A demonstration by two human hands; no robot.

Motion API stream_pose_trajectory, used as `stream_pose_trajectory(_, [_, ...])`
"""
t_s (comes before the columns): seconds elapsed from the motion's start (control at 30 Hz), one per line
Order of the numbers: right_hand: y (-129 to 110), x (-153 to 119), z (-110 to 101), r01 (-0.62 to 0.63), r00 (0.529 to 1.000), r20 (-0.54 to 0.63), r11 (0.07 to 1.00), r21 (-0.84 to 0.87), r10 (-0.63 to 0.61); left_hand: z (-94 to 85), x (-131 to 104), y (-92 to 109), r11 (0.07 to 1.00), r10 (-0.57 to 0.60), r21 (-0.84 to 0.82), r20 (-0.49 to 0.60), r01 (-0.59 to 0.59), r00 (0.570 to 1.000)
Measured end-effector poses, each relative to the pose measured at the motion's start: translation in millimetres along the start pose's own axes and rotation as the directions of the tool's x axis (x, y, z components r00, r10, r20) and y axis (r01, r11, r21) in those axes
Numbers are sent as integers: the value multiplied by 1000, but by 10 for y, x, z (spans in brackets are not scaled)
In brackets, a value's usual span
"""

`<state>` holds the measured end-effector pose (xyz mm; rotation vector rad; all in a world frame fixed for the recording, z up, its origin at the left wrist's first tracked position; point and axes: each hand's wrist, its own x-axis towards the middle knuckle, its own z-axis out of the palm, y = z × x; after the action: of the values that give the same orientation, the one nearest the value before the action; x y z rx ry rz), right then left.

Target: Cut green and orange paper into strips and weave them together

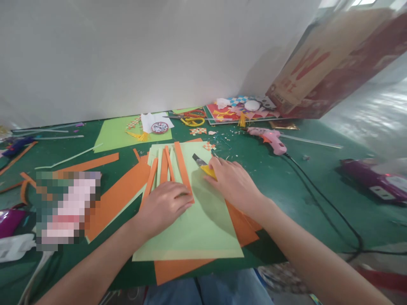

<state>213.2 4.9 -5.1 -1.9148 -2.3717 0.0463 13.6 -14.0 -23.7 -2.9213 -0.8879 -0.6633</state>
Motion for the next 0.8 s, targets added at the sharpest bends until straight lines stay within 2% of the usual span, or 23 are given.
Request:
stream_pose_trajectory(0.07, [13, -28, 8, 17, 1000, 8, 1000, 6, -17, -2, -3, -4, 1000, 11, 7, -18, -11, 1000])
stream_pose_trajectory(0.17, [108, -131, 21, 54, 998, -44, 997, 50, -52, -4, -2, -6, 999, 32, 29, -48, -30, 998])
stream_pose_trajectory(0.3, [291, -418, 64, 269, 956, -171, 944, 190, -238, -9, 4, 0, 999, 37, 39, -36, -35, 999])
stream_pose_trajectory(0.37, [352, -588, 83, 334, 936, -203, 905, 262, -287, -15, 5, 3, 999, 27, 22, -18, -26, 999])
stream_pose_trajectory(0.57, [342, -923, 68, 397, 915, -193, 881, 259, -355, -27, 1, 7, 1000, 5, -1, 0, -5, 1000])
stream_pose_trajectory(0.8, [235, -936, 68, 392, 918, -159, 889, 237, -362, -17, 11, 14, 1000, 9, 2, -35, -9, 999])
